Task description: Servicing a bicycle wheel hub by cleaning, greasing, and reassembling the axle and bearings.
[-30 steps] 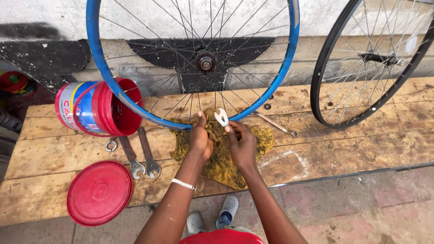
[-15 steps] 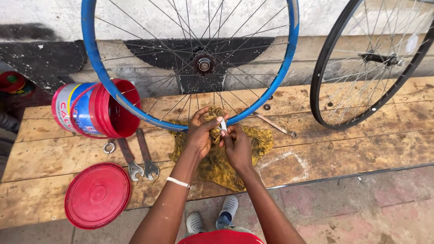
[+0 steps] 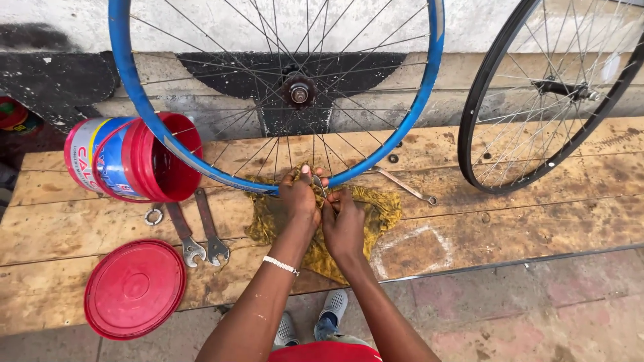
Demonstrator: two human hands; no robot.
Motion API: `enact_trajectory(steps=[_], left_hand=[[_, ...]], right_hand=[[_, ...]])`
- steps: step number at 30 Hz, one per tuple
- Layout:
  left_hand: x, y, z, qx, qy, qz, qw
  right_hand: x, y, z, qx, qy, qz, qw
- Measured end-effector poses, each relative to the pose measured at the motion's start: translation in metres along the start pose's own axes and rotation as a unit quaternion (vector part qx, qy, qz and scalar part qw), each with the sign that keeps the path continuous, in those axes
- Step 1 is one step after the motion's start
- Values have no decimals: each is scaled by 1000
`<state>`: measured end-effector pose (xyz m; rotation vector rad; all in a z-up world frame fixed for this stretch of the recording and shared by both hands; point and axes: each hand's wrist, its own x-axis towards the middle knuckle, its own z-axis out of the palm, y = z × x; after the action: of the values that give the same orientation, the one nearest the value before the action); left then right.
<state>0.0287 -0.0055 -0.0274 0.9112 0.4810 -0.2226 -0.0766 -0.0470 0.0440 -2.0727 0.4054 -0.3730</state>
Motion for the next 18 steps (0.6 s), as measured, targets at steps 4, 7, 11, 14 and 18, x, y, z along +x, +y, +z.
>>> enact_trajectory(steps=[4,7,11,14,18], left_hand=[[12,-7,0,-55,17,-8,998],[6,1,5,-119,40,-19,992],[-21,29,14,-259,-31,-68,963],[-64,46,22,-204,-54,-89,973],[-67,27,11,-183,-68,-102,975]], right_hand=[[-2,-1,2,-2,7,12,1000],[-8,-3,2,48,6,24,999],[-9,-19,-7,157,-19,67,985],[-5,-37,-12,142,-35,82,986],[14,-13,-6,101,-20,73,992]])
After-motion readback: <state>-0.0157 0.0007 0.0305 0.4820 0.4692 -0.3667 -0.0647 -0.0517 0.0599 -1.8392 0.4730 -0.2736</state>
